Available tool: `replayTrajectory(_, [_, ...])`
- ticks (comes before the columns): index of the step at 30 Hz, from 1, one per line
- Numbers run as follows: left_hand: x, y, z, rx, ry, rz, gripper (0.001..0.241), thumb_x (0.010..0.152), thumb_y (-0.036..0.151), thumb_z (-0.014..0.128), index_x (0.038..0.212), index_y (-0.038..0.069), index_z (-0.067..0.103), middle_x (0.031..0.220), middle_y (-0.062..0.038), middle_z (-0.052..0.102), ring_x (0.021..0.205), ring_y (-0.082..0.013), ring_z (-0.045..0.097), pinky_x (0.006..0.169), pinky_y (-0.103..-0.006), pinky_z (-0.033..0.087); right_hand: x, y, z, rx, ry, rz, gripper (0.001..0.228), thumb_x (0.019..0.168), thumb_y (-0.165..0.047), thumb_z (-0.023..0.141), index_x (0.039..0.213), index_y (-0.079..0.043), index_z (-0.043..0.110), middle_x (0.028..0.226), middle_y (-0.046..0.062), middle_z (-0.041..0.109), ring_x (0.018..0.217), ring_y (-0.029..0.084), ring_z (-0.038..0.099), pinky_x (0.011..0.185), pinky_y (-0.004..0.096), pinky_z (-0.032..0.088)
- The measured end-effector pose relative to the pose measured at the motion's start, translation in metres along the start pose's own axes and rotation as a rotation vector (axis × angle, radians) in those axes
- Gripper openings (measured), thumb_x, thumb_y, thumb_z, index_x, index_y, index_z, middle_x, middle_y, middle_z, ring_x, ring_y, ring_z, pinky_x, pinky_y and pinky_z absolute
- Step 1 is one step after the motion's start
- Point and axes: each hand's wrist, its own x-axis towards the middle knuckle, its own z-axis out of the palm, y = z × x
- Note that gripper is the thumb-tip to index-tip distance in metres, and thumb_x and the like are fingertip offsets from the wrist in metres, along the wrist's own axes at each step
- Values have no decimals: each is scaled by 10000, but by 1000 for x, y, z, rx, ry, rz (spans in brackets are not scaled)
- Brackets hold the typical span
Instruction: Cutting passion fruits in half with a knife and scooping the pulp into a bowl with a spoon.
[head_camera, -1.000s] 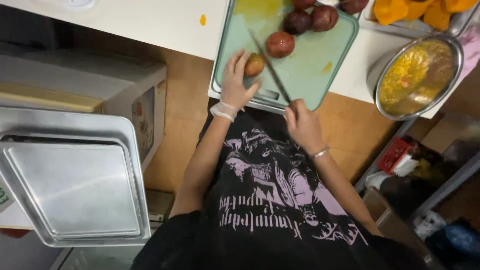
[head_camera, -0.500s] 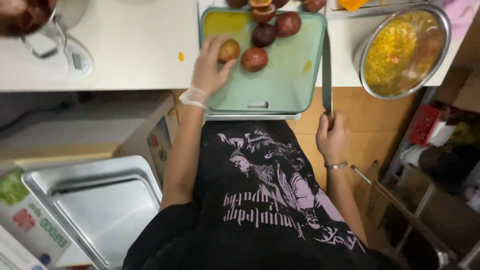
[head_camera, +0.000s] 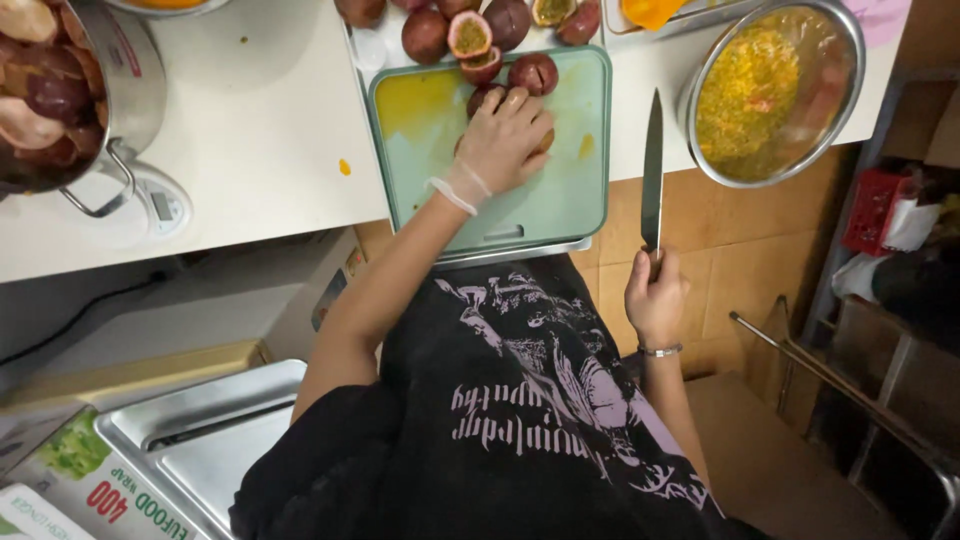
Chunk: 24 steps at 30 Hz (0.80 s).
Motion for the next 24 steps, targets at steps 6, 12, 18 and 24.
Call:
replayTrajectory(6, [74,-106,-22,17,25,-386,324,847,332,746,1033,70,706,969,-157,683,921,-354,626,859,-526,480,-3,6,4,-88,15,91,185,1073,-180,655,1000,-18,602,706,170,610,620,377,633,577,465,470])
replayTrajectory(12, [59,-199,32,-48,-186,-625,245,809,291,785,900,66,747,787,-195,686,664,-356,663,613,-495,535,-1,-9,12,-57,18,44,157,1060,-167,646,1069,-16,607,763,160,652,667,379,662,597,458,499])
replayTrajectory(18, [53,-169,22,-383,28,-785,318,886,287,795,938,-14,708,841,-189,699,706,-292,660,694,-452,546,-1,-11,17,6,-14,49,144,1047,-138,639,1118,-17,607,760,155,641,666,352,666,603,435,504])
replayTrajectory(24, [-3,-86,-27,-805,482,-754,460,956,209,831,1206,-24,524,1120,-158,615,1003,-241,610,922,-398,536,19,-14,32,22,-161,38,135,1023,-122,656,1081,-14,599,662,140,570,551,304,584,560,408,457])
